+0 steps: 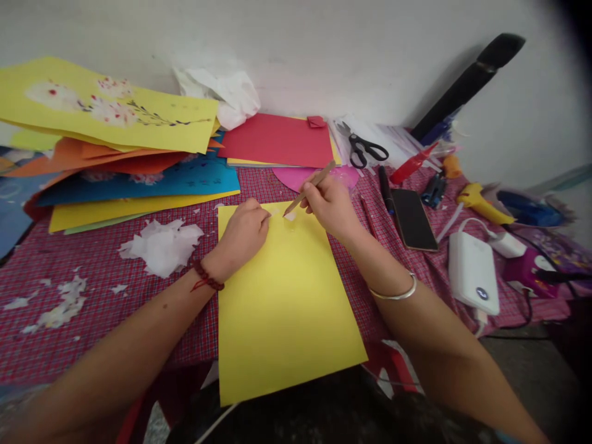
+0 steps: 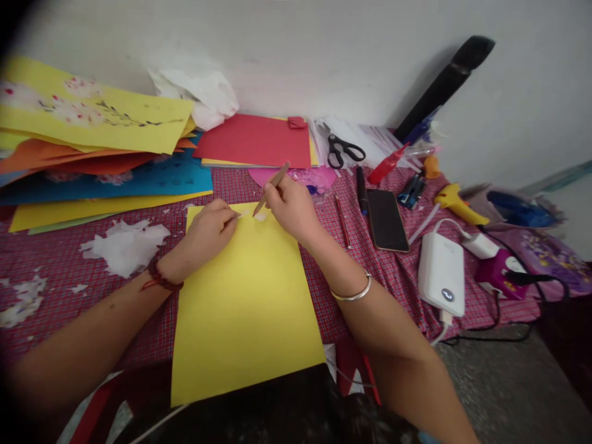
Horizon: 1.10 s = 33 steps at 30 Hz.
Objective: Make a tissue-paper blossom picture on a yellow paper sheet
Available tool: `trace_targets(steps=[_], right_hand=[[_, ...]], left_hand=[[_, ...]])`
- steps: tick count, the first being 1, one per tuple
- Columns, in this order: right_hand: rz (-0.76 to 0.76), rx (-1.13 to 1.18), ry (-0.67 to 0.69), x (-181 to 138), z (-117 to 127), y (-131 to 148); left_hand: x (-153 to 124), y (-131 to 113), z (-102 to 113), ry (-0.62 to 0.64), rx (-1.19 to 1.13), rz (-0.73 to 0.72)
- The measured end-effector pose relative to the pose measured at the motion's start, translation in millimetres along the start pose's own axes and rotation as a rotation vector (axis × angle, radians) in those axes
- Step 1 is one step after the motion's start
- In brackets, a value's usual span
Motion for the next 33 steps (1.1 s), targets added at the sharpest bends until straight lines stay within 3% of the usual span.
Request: trace_targets(steps=[8, 14, 22, 27, 33], right_hand=[[0.03, -0.122, -0.009, -4, 11, 10], [0.024, -0.124, -0.018, -5, 14, 7], [0.085, -0.167, -0.016, -3, 16, 3], [0.172, -0.117, -0.085, -2, 15, 4], [0.206, -0.202, 0.051, -1, -3, 9]], left_hand=[[3, -1, -7, -0.007, -0.118, 0.038], [11, 5, -6, -0.059, -0.272, 0.25], [8, -5, -10, -0.016, -0.186, 0.089], [7, -4, -14, -0.028, -0.221, 0.092], [5, -7, -12, -0.045, -0.3, 0.102]])
Point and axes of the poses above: each hand's wrist, its own x-axis towards the middle knuckle, its own z-axis out of the back of the hand, y = z × x, the point moved 4 cm from there along x, towards the middle knuckle, and after that the axes turned 13 degrees about z, right-handed, at the moved point
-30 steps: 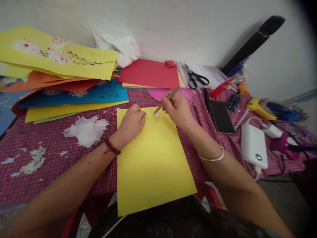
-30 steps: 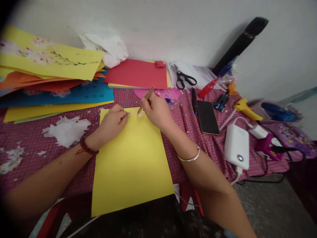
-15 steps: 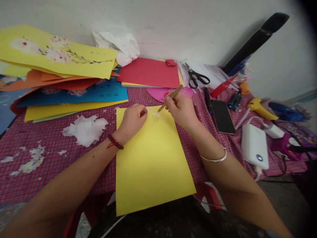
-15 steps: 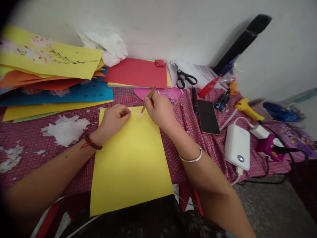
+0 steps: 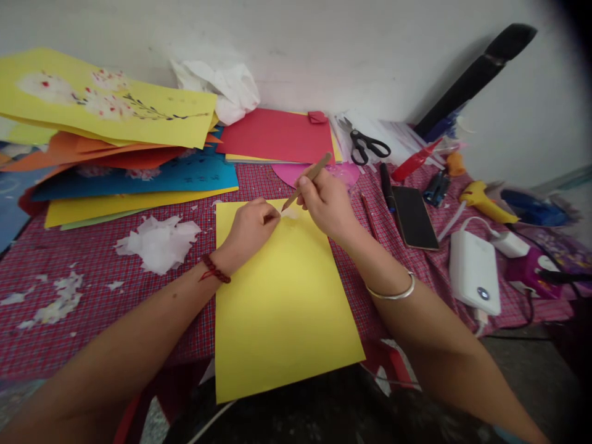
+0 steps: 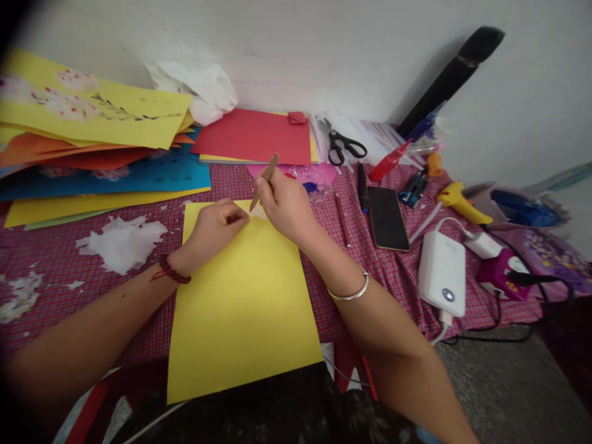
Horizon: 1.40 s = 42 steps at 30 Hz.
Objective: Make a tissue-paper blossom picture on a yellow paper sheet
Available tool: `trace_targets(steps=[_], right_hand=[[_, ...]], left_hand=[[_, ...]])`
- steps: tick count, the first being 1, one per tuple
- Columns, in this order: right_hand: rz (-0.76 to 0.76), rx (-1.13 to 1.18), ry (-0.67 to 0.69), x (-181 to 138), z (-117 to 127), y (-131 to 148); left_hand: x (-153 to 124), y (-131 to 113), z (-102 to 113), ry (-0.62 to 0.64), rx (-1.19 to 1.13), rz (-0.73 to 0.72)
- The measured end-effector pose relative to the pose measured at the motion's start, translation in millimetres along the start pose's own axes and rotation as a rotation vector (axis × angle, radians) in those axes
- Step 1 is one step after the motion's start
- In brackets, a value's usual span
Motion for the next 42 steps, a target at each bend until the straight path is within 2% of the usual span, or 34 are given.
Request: trace_targets(steps=[8, 16, 22, 24, 27, 29, 33, 38, 42], right_hand=[[0.021, -0.241, 0.179, 4, -7, 6], [0.053, -0.355, 0.182, 4, -4, 12], [0.015, -0.267, 0.174, 4, -3, 5], [-0.013, -0.174, 0.097, 5, 1, 1], [-0.062, 0.022, -0.087, 5, 11, -5], [-0.11, 0.137, -0.14, 3, 13, -8], [-0.191, 0.243, -0.093, 0, 6, -13], [-0.198, 0.225, -0.019, -4, -6, -20], [-0.16, 0.118, -0.031, -6, -6, -24]], left_hand=[[-1, 0, 0, 0.001, -0.011, 0.018], [4, -1, 0, 0.0, 0.008, 0.038], [7, -2, -3, 0.014, 0.083, 0.009], [7, -2, -5, 0.014, 0.1, 0.003], [8, -1, -5, 0.01, 0.121, 0.012], [8, -1, -5, 0.012, 0.129, 0.015], [8, -2, -4, 0.016, 0.126, 0.028], [8, 3, -4, 0.007, 0.054, 0.047], [10, 7, 1, 0.008, -0.181, 0.141]])
Point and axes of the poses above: each hand's wrist, its own x-axis towards the middle knuckle, its own z-axis out of the back of the hand, y = z × x, the point moved 4 cm from there along x, towards the middle knuckle, and after that the axes turned 13 degrees about z, right-handed, at the moved point
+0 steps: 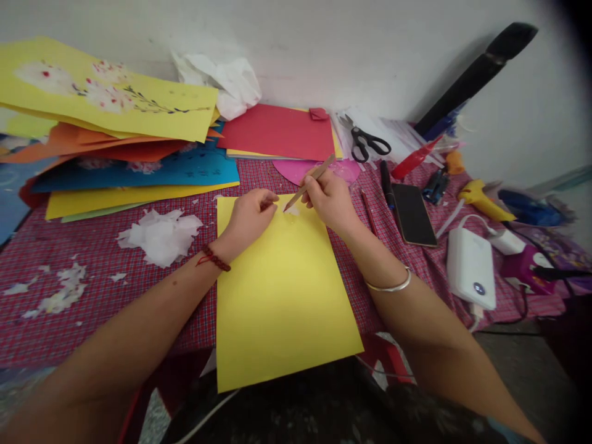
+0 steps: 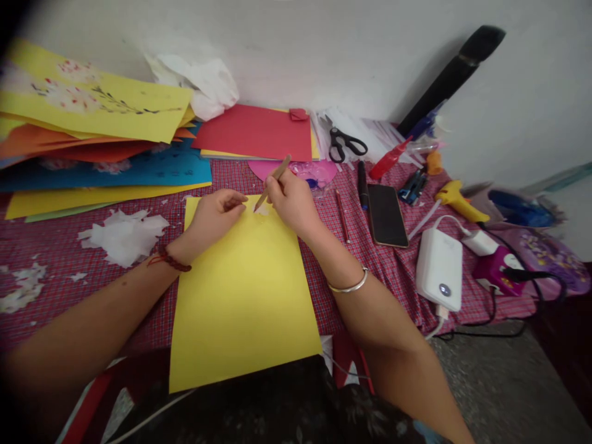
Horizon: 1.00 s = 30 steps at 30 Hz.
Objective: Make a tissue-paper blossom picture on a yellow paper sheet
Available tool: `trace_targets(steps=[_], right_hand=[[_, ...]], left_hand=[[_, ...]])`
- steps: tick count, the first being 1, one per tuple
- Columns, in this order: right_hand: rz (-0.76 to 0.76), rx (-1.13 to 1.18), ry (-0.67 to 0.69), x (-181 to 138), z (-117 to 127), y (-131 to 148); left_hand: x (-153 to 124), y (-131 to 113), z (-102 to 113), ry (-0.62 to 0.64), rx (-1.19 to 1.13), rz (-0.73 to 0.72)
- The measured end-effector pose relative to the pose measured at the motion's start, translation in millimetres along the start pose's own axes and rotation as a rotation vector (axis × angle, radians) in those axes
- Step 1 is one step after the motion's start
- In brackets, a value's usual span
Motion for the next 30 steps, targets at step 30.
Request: trace_targets(steps=[30], right_hand=[[-0.208, 0.251, -0.177, -1, 7, -4]], left_hand=[[1, 31, 145, 0.157, 0.659, -0.028]])
Point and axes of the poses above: each hand's wrist, its own x-axis towards the middle knuckle, its own z-axis out of the back of the hand, y = z × x, the point moved 4 cm from there along x, towards the middle knuckle, and after that the axes turned 13 degrees about z, right-handed, at the moved point
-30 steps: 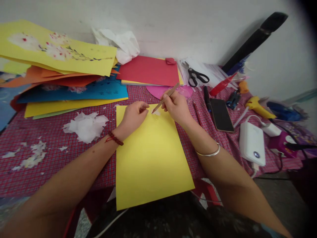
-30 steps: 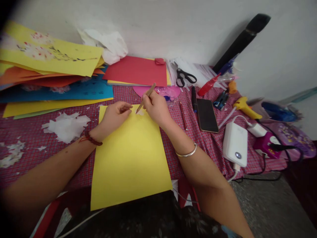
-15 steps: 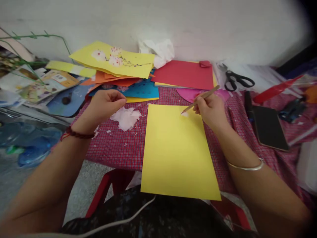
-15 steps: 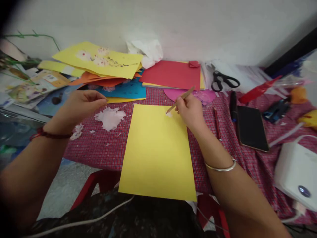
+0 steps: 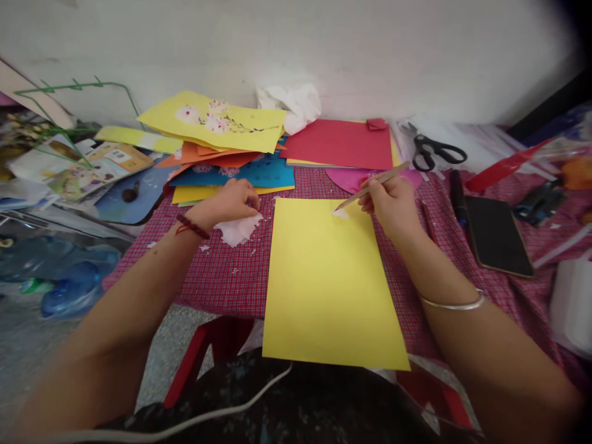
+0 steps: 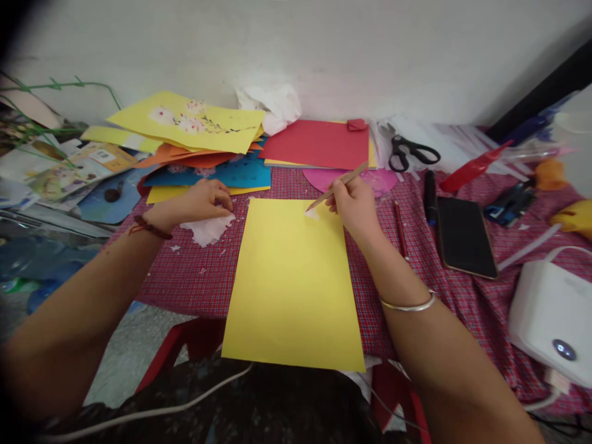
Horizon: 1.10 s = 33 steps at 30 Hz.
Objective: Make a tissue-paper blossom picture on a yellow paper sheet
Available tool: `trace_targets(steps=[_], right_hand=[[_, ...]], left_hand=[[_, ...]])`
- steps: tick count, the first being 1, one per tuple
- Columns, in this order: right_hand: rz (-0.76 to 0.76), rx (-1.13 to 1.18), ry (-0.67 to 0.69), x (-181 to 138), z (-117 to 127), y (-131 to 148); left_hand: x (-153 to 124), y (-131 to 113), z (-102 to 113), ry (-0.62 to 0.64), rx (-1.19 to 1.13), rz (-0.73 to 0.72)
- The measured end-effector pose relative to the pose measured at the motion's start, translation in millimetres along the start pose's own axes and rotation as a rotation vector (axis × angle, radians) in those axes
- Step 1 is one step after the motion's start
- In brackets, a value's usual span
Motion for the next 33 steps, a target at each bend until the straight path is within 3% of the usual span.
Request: trace_targets(steps=[5, 8, 11, 14, 15, 18, 21, 33], right_hand=[[0.013, 0.02, 0.008, 0, 1, -1], [0.016, 0.029, 0.008, 0, 1, -2], [0.036, 0.022, 0.023, 0, 0, -2], [0.059, -0.002, 0.056, 1, -1, -3], [0.061, -0.01, 0.064, 1, -1, -3], [0.058, -0.014, 0.07, 2, -2, -4], [0.059, -0.009, 0.066, 2, -2, -4], [0.186, -0.093, 0.088, -5, -6, 8]], left_hand=[[-1, -19, 19, -0.013, -0.091, -0.013], [-9, -40, 25, -0.067, -0.234, 0.09], [-14, -68, 10, -0.202, -0.225, 0.13], [-18, -97, -22, -0.481, -0.048, 0.004], [-18, -105, -36, -0.502, -0.025, -0.048], [-17, -116, -74, -0.404, -0.113, -0.111], [-16, -117, -91, -0.313, -0.241, -0.092], [-7, -116, -91, -0.209, -0.336, -0.14]])
Point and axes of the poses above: each hand's wrist, its own x-axis towards the middle knuckle, its own z-axis out of the back of the hand, y = z × x, the point moved 4 cm from there along x, towards the middle knuckle, and after that the axes turned 13 degrees about z, right-handed, at the moved point
